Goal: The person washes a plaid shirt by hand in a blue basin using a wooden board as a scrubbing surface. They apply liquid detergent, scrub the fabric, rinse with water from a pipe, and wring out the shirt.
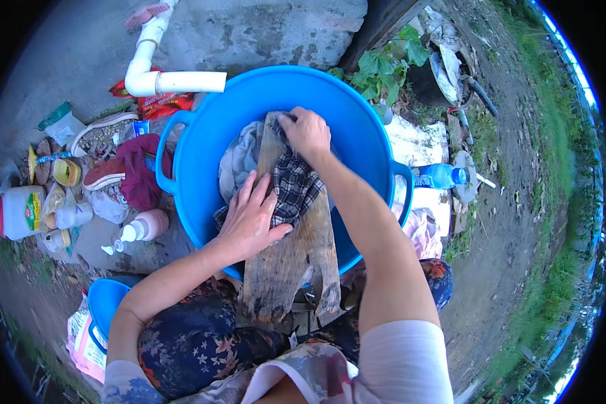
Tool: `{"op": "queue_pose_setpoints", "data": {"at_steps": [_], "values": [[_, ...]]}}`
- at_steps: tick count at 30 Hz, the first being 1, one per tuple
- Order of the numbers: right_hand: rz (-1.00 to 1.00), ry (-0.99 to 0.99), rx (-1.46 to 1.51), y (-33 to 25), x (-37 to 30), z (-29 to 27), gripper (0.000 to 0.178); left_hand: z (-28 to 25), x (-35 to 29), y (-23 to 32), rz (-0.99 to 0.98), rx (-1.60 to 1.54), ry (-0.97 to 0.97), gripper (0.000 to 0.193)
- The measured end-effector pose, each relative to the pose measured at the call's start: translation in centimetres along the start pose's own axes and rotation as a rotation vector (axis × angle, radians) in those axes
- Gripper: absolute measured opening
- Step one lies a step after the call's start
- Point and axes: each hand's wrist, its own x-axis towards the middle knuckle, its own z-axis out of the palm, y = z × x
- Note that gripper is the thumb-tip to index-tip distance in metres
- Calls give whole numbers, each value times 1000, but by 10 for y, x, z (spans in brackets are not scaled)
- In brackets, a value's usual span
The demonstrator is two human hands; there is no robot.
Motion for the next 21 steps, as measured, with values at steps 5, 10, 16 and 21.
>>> {"op": "queue_pose_setpoints", "data": {"at_steps": [5, 10, 16, 21], "values": [[-190, 38, -39, -6, 27, -52, 31, -25, -7, -1, -78, -338, -99, 76], [90, -188, 446, 22, 7, -101, 27, -56, -35, -21, -66, -466, -31, 90], [452, -440, 278, 30, -1, -104, 37, -54, -35, -23, -123, -340, -245, 81], [161, -648, 433, 34, 1, -101, 28, -36, -33, -27, -147, -497, -18, 78]]}}
